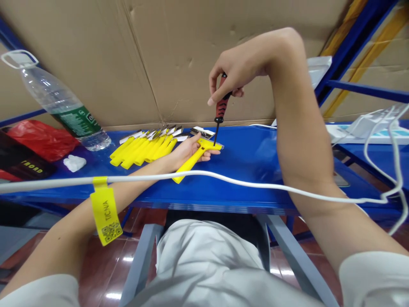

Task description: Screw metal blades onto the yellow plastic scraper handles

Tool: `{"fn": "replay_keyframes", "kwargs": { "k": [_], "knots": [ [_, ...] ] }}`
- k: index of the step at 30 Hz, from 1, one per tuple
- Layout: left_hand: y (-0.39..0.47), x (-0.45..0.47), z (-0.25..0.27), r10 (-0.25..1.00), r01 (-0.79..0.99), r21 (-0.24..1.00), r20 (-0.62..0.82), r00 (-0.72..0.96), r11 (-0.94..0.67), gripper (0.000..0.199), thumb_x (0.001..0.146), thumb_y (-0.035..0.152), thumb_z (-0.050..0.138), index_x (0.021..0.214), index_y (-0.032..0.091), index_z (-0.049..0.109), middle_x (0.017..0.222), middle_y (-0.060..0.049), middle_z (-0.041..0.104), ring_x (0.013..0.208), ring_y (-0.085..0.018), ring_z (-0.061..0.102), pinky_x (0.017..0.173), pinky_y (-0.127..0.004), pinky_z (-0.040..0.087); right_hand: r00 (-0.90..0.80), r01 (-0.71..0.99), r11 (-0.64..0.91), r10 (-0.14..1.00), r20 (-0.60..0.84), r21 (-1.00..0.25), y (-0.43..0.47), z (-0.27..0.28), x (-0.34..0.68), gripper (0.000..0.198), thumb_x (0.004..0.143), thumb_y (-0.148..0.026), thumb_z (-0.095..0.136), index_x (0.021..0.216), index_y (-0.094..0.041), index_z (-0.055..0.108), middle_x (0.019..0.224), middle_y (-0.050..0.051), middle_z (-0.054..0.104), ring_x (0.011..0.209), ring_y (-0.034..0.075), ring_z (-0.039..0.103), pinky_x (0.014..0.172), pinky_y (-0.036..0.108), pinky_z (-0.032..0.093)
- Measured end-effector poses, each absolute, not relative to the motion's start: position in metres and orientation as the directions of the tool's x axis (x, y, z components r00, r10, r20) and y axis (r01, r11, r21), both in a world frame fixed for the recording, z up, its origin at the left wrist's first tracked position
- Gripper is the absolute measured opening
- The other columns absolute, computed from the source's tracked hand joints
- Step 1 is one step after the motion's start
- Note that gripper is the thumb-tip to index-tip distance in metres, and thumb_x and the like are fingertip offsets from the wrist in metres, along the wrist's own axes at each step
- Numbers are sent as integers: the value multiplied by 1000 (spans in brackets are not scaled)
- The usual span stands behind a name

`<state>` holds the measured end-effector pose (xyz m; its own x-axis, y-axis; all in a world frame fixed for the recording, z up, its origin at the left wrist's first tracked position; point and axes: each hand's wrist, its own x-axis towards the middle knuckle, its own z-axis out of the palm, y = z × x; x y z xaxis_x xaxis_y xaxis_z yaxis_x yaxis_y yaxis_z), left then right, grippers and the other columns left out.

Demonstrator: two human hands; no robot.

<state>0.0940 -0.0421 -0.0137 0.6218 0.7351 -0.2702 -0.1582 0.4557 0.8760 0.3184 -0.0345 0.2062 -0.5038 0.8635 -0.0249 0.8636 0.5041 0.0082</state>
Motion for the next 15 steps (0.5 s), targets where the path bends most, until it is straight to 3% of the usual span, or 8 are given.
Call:
{"fn": "replay_keyframes", "kwargs": {
  "k": [3, 8, 15],
  "knots": [
    [-43, 92, -12, 711, -148, 880, -255, 655, 452, 68, 125, 51, 30, 142, -2, 71, 119, -31, 86, 70, -21, 80, 70, -27, 67, -549, 836, 549, 836, -6, 8, -35, 206, 321, 40, 102, -57, 86, 121, -22, 85, 78, 2, 77, 72, 18, 67, 74, 32, 44],
    [-38, 90, -14, 645, -77, 884, -273, 714, 460, 67, 125, 48, 30, 134, 0, 76, 120, -30, 86, 74, -22, 81, 74, -30, 67, -598, 800, 600, 800, 47, -13, -43, 209, 324, 37, 102, -52, 83, 118, -19, 84, 71, 2, 72, 69, 18, 62, 68, 33, 38],
    [-35, 85, -15, 532, -4, 895, -262, 805, 447, 46, 116, 25, 47, 126, -5, 81, 132, -36, 81, 87, -24, 83, 79, -29, 66, -616, 777, 623, 782, 98, -85, -35, 205, 320, 35, 91, -60, 90, 104, -28, 83, 71, 1, 73, 75, 25, 67, 74, 39, 49]
  ]
}}
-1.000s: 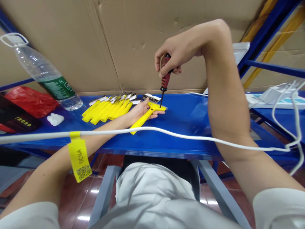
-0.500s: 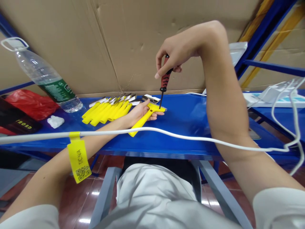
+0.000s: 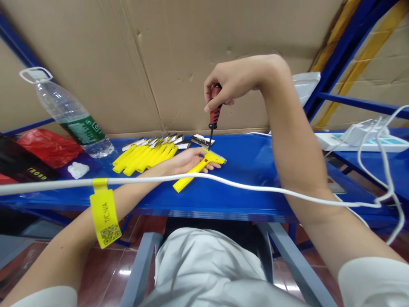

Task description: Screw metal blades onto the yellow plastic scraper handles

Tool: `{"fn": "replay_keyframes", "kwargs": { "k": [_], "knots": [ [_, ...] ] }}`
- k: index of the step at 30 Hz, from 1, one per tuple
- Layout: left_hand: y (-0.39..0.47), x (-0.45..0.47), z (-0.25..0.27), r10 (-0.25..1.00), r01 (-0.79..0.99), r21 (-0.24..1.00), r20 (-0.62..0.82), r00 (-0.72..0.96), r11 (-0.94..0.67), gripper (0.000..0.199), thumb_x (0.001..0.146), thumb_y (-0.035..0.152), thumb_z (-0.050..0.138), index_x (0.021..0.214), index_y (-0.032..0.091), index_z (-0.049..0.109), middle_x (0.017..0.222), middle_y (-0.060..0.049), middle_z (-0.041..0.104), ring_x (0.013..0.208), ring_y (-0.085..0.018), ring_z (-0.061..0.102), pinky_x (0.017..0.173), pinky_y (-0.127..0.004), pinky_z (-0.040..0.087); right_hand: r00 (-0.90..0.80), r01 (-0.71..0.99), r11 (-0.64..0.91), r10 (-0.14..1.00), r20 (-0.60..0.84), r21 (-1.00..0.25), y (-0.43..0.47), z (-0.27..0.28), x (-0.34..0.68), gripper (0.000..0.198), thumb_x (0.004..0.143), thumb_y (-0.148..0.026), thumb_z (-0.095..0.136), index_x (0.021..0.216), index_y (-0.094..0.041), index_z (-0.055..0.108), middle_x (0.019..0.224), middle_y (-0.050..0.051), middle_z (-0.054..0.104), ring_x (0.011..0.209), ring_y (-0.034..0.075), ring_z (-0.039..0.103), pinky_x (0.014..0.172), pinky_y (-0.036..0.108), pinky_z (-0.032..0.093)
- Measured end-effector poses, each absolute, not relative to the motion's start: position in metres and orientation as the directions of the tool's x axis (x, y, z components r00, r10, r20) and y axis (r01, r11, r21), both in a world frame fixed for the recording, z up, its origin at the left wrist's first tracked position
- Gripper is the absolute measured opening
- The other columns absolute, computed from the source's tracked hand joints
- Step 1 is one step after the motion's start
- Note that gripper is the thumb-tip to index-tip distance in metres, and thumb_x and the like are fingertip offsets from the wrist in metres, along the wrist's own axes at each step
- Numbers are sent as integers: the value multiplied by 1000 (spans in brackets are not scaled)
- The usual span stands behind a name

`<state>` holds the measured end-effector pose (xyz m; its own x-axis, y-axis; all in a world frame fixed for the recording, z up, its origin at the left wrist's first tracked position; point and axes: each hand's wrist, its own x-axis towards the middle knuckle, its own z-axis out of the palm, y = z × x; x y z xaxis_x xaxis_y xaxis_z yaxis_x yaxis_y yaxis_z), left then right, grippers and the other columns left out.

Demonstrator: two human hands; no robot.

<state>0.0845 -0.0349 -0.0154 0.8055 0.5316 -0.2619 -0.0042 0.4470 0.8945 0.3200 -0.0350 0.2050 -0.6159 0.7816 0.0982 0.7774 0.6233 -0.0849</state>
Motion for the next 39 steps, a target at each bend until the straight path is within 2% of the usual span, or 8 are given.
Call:
{"fn": "replay_keyframes", "kwargs": {
  "k": [4, 8, 19, 24, 30, 35, 37, 39],
  "knots": [
    [-38, 81, -15, 526, -19, 909, -224, 820, 417, 38, 108, 10, 54, 129, -5, 81, 140, -36, 78, 99, -24, 85, 89, -30, 67, -633, 758, 638, 769, 87, -132, -29, 202, 317, 43, 89, -63, 93, 105, -25, 83, 76, 4, 75, 87, 29, 72, 83, 39, 51],
    [-38, 81, -16, 536, -42, 919, -191, 822, 391, 33, 107, 4, 57, 127, -5, 82, 143, -36, 77, 107, -27, 86, 97, -34, 68, -643, 750, 641, 764, 47, -160, -27, 201, 315, 41, 87, -58, 96, 103, -23, 81, 80, 5, 76, 89, 29, 73, 81, 37, 50],
    [-39, 81, -16, 543, -54, 922, -177, 821, 383, 26, 108, 3, 61, 121, -2, 83, 141, -36, 78, 100, -26, 88, 97, -34, 69, -660, 742, 657, 751, 27, -135, -29, 202, 314, 44, 88, -59, 94, 106, -22, 81, 90, 6, 81, 87, 26, 72, 78, 36, 50],
    [-34, 79, -21, 542, -76, 905, -182, 820, 418, 32, 108, 2, 57, 128, -4, 81, 140, -36, 78, 98, -24, 87, 94, -31, 68, -706, 703, 698, 708, -21, -137, -31, 202, 313, 52, 82, -65, 98, 109, -24, 81, 97, 5, 82, 88, 26, 72, 77, 35, 51],
    [-41, 85, -19, 591, -52, 948, -152, 792, 314, 27, 106, 5, 66, 123, 1, 86, 136, -31, 82, 87, -19, 83, 82, -27, 66, -636, 767, 631, 772, -7, -114, -35, 199, 305, 48, 102, -68, 77, 102, -20, 79, 79, 6, 76, 67, 19, 62, 70, 35, 47],
    [-43, 85, -19, 617, -12, 974, -135, 775, 227, 26, 102, 8, 76, 124, 5, 89, 135, -28, 83, 86, -17, 81, 80, -24, 64, -765, 636, 731, 639, -79, -247, -40, 201, 302, 41, 92, -55, 92, 110, -20, 80, 103, 7, 83, 90, 25, 74, 79, 33, 51],
    [-42, 84, -19, 618, 6, 981, -127, 776, 195, 26, 102, 10, 77, 125, 6, 90, 133, -27, 84, 86, -17, 81, 81, -24, 64, -792, 603, 763, 607, -64, -233, -44, 202, 301, 44, 91, -58, 93, 112, -22, 81, 105, 6, 82, 95, 26, 75, 81, 34, 51],
    [-42, 84, -19, 624, 19, 987, -117, 772, 162, 24, 102, 12, 77, 121, 7, 91, 132, -26, 84, 86, -17, 80, 81, -24, 64, -756, 647, 744, 654, -19, -168, -48, 203, 299, 45, 93, -64, 90, 108, -23, 81, 97, 4, 81, 88, 25, 74, 78, 34, 50]
  ]
}}
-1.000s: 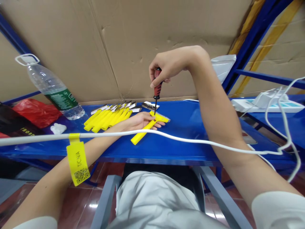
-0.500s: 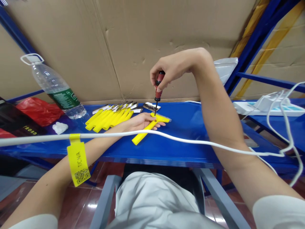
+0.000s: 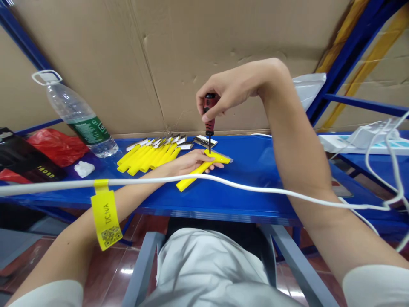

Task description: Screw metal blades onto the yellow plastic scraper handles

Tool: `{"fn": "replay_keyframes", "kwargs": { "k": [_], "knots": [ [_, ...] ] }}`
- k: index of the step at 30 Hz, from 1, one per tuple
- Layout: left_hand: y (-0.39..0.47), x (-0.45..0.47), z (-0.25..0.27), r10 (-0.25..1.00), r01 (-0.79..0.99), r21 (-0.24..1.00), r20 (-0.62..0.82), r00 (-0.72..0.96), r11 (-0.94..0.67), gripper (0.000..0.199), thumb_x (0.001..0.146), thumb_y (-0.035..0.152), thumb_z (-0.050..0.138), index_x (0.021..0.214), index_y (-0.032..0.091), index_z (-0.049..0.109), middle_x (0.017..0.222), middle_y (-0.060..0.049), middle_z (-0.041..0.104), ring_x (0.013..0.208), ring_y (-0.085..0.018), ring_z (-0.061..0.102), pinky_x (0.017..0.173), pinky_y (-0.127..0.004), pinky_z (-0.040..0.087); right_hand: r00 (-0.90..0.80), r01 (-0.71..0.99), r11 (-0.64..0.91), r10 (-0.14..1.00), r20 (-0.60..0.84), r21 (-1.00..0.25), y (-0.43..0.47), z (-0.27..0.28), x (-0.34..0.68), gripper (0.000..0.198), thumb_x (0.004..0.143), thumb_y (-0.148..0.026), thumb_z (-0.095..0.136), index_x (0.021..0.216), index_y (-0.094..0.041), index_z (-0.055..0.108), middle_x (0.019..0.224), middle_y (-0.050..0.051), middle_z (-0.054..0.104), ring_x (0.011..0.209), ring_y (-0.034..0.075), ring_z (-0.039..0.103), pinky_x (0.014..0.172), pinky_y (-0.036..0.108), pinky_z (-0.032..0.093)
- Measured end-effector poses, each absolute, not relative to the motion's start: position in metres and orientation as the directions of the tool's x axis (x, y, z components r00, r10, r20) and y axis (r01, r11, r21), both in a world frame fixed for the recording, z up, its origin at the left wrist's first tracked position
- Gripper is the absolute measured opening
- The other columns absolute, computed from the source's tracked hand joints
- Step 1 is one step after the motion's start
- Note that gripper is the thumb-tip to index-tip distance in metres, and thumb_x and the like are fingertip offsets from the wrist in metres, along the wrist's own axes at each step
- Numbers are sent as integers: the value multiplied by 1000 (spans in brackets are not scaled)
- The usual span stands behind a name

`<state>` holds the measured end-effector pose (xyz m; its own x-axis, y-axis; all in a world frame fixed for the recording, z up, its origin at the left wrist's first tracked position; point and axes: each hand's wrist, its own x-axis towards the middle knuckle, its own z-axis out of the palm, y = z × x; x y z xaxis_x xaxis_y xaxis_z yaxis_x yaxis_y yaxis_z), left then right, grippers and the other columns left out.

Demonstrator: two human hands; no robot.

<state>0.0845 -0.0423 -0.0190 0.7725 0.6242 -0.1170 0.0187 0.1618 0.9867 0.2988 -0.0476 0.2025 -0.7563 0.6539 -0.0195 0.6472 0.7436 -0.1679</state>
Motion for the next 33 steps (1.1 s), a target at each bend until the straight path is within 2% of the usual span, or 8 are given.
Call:
{"fn": "replay_keyframes", "kwargs": {
  "k": [3, 7, 17, 20, 22, 26, 30, 33],
  "knots": [
    [-42, 85, -20, 633, 23, 988, -115, 766, 152, 22, 102, 13, 77, 117, 7, 92, 131, -26, 85, 82, -17, 76, 74, -23, 62, -688, 721, 687, 725, 32, -86, -49, 201, 296, 46, 102, -67, 79, 102, -21, 79, 81, 4, 77, 75, 22, 68, 74, 35, 47],
    [-43, 86, -20, 631, 19, 987, -115, 767, 158, 24, 101, 15, 78, 119, 7, 92, 132, -26, 85, 78, -15, 73, 72, -24, 60, -721, 688, 711, 693, -23, -147, -45, 200, 297, 31, 99, -51, 86, 107, -22, 78, 96, 6, 82, 84, 25, 72, 75, 36, 48],
    [-48, 86, -15, 635, 65, 995, -102, 766, 81, 25, 102, 23, 80, 119, 9, 92, 130, -24, 85, 82, -16, 75, 74, -24, 59, -696, 713, 690, 718, -3, -121, -35, 200, 304, 42, 97, -63, 85, 110, -23, 80, 101, 8, 83, 83, 25, 72, 73, 37, 50],
    [-48, 88, -15, 646, 54, 993, -108, 755, 102, 21, 101, 22, 82, 112, 9, 93, 125, -24, 87, 83, -16, 76, 78, -25, 61, -649, 759, 650, 760, 20, -51, -37, 201, 304, 52, 101, -75, 75, 108, -23, 80, 86, 7, 80, 76, 25, 72, 68, 36, 47],
    [-49, 89, -14, 653, 49, 991, -119, 748, 125, 18, 99, 22, 84, 108, 8, 92, 123, -24, 87, 83, -17, 77, 79, -26, 62, -626, 779, 626, 780, 9, -44, -38, 201, 303, 46, 106, -67, 70, 109, -22, 80, 82, 7, 79, 71, 23, 70, 65, 35, 47],
    [-53, 90, -11, 663, 31, 989, -119, 739, 143, 18, 98, 21, 86, 109, 8, 92, 123, -23, 87, 82, -16, 77, 78, -25, 62, -679, 729, 660, 731, -69, -182, -43, 200, 301, 23, 102, -35, 78, 121, -22, 77, 111, 7, 85, 85, 21, 75, 73, 32, 55],
    [-56, 91, -8, 650, 38, 993, -100, 753, 110, 19, 99, 21, 83, 108, 7, 93, 119, -22, 88, 81, -15, 75, 77, -24, 62, -609, 790, 604, 793, -16, -102, -48, 201, 299, 41, 107, -57, 75, 123, -20, 78, 100, 9, 84, 69, 18, 70, 66, 33, 50],
    [-56, 92, -7, 653, 44, 993, -103, 750, 106, 18, 98, 20, 84, 107, 7, 93, 118, -22, 88, 80, -15, 75, 76, -24, 61, -621, 780, 613, 783, -37, -124, -48, 200, 299, 26, 109, -39, 73, 127, -20, 77, 105, 8, 85, 74, 18, 73, 69, 32, 52]
  ]
}}
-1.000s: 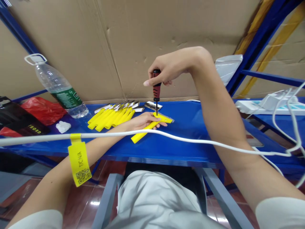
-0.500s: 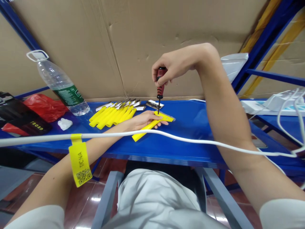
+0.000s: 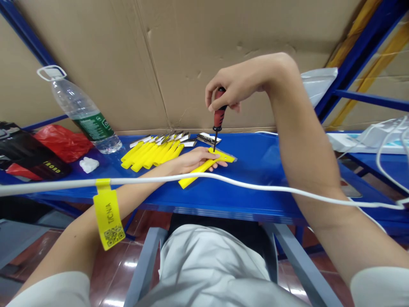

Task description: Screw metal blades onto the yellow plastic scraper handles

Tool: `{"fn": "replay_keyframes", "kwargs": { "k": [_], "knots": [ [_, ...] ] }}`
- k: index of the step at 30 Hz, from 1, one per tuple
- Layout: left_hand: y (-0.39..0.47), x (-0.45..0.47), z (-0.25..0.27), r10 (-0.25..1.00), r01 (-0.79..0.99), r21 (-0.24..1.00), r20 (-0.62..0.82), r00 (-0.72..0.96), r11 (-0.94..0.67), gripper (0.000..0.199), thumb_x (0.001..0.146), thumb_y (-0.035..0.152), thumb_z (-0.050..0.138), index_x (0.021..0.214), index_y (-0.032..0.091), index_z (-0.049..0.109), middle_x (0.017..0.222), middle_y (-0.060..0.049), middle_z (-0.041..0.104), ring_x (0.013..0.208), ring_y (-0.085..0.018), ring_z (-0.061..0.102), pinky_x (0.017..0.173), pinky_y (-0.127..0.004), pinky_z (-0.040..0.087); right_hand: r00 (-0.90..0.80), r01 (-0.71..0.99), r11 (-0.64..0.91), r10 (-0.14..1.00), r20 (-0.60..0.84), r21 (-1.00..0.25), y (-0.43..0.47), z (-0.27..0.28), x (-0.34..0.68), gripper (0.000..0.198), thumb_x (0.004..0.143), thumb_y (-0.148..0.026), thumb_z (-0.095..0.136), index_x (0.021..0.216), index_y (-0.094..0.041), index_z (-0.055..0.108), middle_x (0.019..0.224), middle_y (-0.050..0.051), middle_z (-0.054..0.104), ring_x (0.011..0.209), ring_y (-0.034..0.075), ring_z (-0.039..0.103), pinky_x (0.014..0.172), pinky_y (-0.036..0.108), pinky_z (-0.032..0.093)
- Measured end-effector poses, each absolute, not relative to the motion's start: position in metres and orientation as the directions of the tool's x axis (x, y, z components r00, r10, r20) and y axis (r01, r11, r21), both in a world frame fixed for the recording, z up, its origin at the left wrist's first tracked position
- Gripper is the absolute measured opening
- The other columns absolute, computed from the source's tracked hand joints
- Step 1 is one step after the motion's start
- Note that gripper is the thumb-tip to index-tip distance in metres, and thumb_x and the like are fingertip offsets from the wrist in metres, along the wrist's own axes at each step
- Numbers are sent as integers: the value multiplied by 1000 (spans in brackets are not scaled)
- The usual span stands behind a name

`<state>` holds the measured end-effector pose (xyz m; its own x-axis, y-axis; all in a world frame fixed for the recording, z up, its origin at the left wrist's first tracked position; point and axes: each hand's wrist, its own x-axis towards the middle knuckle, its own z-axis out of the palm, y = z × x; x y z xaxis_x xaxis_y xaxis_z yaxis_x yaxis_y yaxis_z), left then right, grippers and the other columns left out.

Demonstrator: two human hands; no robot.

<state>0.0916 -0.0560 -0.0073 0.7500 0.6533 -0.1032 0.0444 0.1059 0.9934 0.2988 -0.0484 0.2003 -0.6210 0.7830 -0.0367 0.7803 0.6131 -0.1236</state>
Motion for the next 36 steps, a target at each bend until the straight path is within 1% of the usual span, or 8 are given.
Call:
{"fn": "replay_keyframes", "kwargs": {
  "k": [2, 6, 11, 15, 20, 24, 33, 36],
  "knots": [
    [-55, 92, -8, 659, 48, 992, -111, 744, 113, 18, 98, 21, 84, 106, 7, 93, 119, -23, 88, 81, -15, 76, 76, -24, 61, -654, 751, 640, 754, -55, -162, -48, 200, 299, 25, 107, -30, 75, 130, -20, 77, 113, 9, 86, 82, 19, 75, 72, 30, 53],
    [-53, 91, -10, 659, 44, 992, -113, 744, 120, 20, 101, 22, 83, 110, 8, 93, 125, -24, 87, 84, -17, 78, 77, -25, 62, -605, 795, 603, 796, -12, -69, -48, 200, 298, 49, 111, -62, 70, 127, -17, 79, 94, 9, 83, 66, 17, 67, 65, 33, 47],
    [-51, 90, -12, 654, 39, 990, -119, 747, 136, 19, 102, 20, 81, 109, 7, 92, 123, -25, 87, 86, -17, 79, 79, -25, 62, -622, 780, 613, 781, -51, -125, -46, 200, 299, 31, 108, -30, 79, 136, -17, 76, 104, 8, 84, 76, 17, 72, 71, 30, 49],
    [-51, 90, -12, 662, 38, 991, -116, 740, 132, 18, 102, 21, 82, 110, 7, 92, 123, -24, 87, 86, -18, 80, 79, -25, 63, -580, 813, 578, 814, -25, -67, -48, 202, 301, 51, 113, -62, 68, 128, -15, 79, 76, 4, 73, 67, 17, 64, 69, 33, 44],
    [-52, 91, -11, 657, 38, 988, -128, 743, 150, 19, 103, 18, 78, 110, 6, 92, 122, -24, 88, 84, -16, 79, 79, -24, 63, -596, 801, 587, 801, -60, -119, -50, 202, 300, 30, 105, -35, 79, 131, -20, 76, 97, 6, 80, 78, 19, 68, 73, 33, 45],
    [-52, 91, -11, 662, 42, 988, -129, 738, 147, 18, 103, 18, 79, 109, 6, 92, 122, -24, 87, 84, -16, 79, 79, -24, 63, -558, 830, 555, 829, -42, -58, -51, 202, 300, 43, 113, -58, 65, 124, -18, 77, 81, 4, 72, 69, 19, 59, 69, 36, 42],
    [-49, 88, -14, 635, 59, 991, -123, 762, 122, 25, 105, 23, 78, 118, 6, 91, 128, -26, 86, 85, -16, 78, 79, -23, 63, -562, 827, 556, 824, -70, -88, -49, 203, 301, 41, 115, -56, 65, 123, -17, 75, 81, 4, 70, 71, 18, 62, 67, 32, 46],
    [-48, 86, -15, 637, 54, 990, -126, 761, 131, 27, 107, 25, 78, 122, 5, 90, 132, -27, 84, 81, -14, 76, 74, -22, 61, -578, 815, 571, 812, -76, -97, -50, 203, 301, 25, 113, -38, 68, 127, -17, 75, 87, 4, 75, 73, 18, 65, 69, 32, 47]
  ]
}}
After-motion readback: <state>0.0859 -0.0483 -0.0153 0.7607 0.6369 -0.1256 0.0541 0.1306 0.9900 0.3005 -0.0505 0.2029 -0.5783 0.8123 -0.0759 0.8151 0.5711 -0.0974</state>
